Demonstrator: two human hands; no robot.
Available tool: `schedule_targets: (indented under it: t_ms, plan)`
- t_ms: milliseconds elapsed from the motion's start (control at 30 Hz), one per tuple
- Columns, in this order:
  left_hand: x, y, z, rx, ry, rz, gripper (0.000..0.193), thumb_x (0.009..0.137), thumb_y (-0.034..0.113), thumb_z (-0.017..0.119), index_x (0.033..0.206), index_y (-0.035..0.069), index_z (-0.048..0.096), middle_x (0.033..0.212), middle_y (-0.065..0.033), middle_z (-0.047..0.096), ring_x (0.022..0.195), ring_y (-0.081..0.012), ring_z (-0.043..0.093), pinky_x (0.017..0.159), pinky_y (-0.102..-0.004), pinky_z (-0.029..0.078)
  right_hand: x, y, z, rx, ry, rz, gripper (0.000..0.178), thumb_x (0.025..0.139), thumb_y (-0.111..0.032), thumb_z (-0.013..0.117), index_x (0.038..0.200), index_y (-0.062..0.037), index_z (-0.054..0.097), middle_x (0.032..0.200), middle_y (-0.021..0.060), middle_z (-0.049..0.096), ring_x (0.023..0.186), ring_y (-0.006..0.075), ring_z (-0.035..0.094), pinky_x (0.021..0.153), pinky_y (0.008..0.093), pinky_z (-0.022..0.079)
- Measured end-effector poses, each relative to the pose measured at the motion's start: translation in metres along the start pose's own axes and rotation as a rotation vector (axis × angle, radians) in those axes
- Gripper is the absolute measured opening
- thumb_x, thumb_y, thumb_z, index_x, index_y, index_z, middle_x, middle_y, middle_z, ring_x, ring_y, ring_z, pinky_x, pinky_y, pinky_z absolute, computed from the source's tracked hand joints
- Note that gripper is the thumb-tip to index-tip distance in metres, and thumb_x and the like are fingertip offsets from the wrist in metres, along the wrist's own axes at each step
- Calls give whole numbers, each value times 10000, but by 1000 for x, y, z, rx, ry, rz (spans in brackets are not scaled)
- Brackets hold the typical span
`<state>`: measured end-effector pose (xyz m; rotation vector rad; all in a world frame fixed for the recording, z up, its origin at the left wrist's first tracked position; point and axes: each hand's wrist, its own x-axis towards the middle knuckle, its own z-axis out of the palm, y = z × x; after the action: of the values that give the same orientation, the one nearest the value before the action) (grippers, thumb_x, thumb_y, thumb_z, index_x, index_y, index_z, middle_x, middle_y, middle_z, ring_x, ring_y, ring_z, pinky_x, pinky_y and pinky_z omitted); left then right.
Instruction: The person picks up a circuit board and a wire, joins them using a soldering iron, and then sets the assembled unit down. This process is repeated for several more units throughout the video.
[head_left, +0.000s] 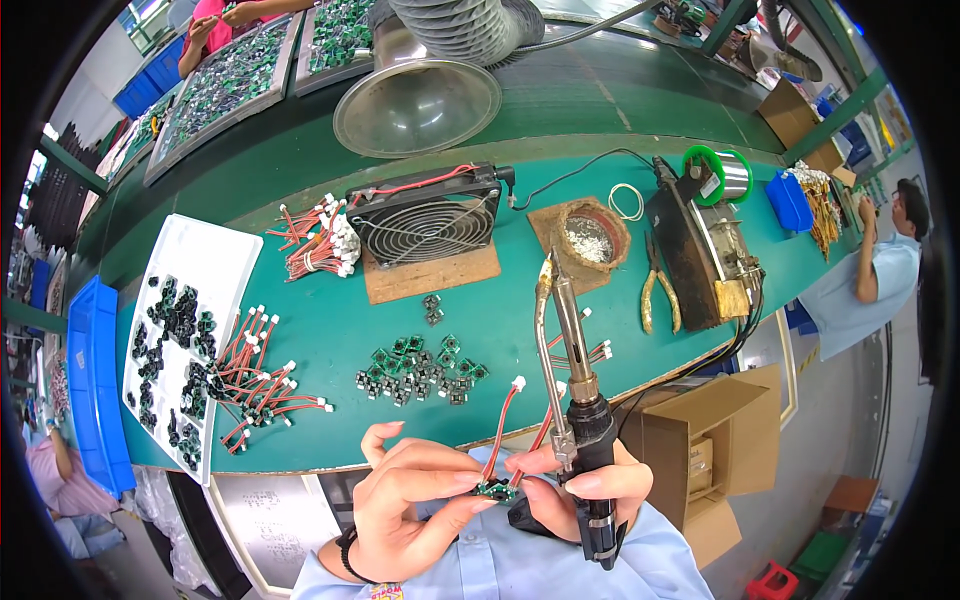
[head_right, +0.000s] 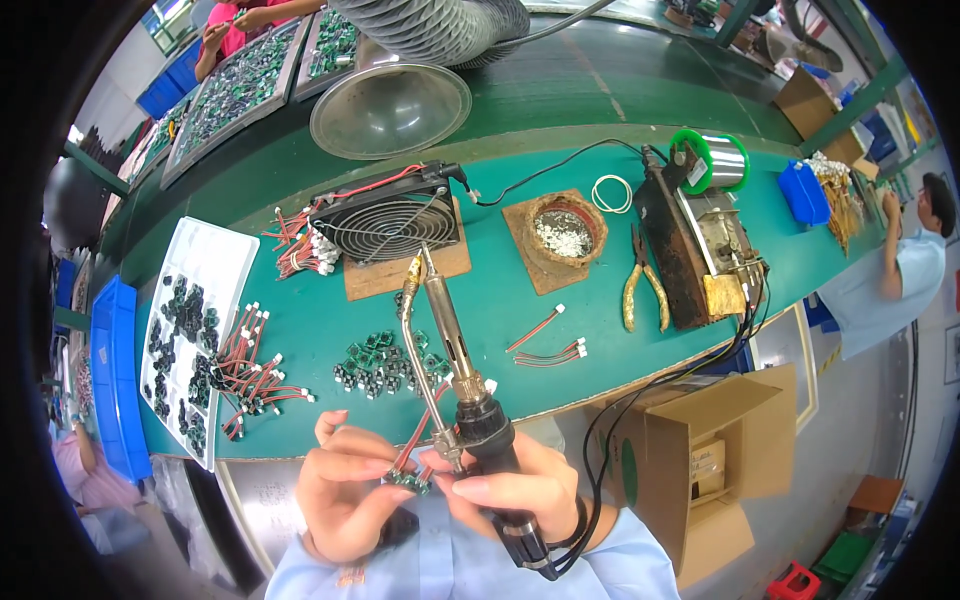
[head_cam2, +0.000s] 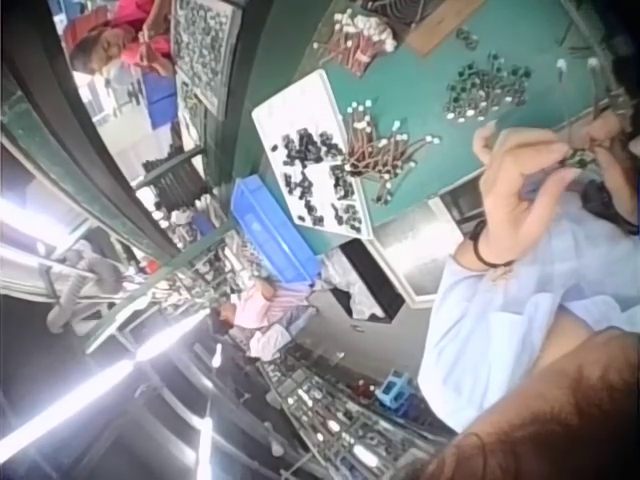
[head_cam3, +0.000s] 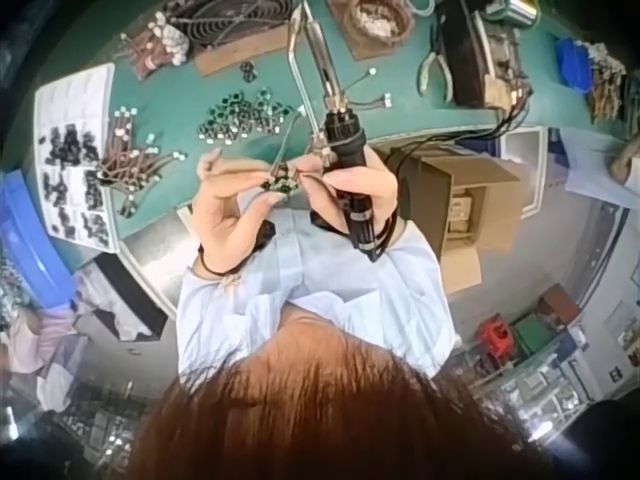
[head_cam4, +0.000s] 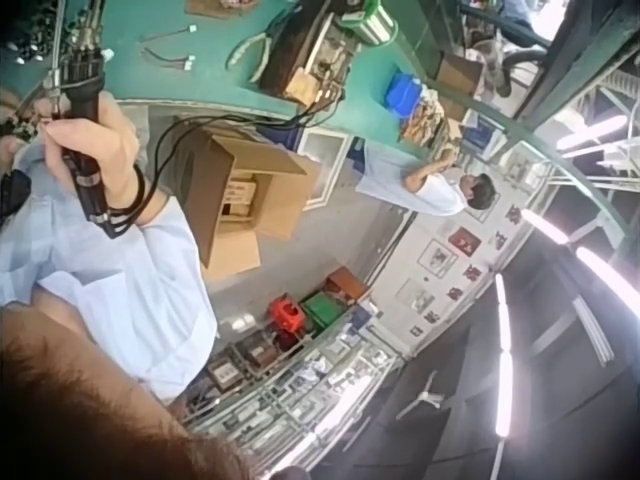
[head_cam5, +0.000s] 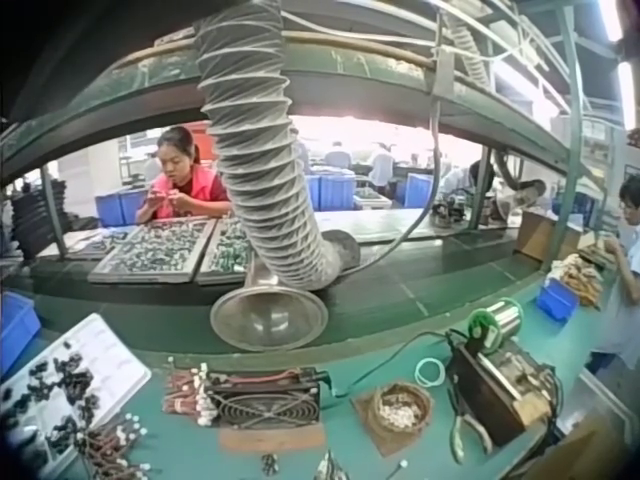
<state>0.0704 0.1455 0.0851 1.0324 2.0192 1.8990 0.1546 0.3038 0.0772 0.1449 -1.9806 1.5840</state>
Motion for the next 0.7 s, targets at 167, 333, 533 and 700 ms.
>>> schedule_targets:
  t_ms: [167,333,533,700]
  plan:
    - [0,-3,1,-1,4,14,328,677,44,762,939,112,578,848,-49,672,742,-160,616,922,-389,225,0,2,-1,-37,-2,-21,483,714,79,671,1053,-123,392,881,265,615,750,278,652,651,355,531]
    - [0,-2,0,5,-2,2,331,670,52,769,934,105,576,846,-48,670,738,-163,616,923,-390,229,1,6,-1,-65,-9,-44,486,726,48,681,1071,-123,384,879,264,616,742,271,650,642,347,526]
    - [0,-6,-4,99,94,-34,341,651,61,777,920,91,568,841,-46,662,745,-169,617,941,-398,226,-13,19,-4,46,75,-80,512,753,-136,714,1141,-103,381,877,264,614,669,241,631,555,281,472]
    - [0,-23,-5,319,297,-24,348,642,64,775,915,90,561,839,-42,653,760,-165,610,961,-409,216,-34,32,-17,11,127,-107,594,718,-270,743,1161,-72,402,774,189,626,587,205,602,521,272,413]
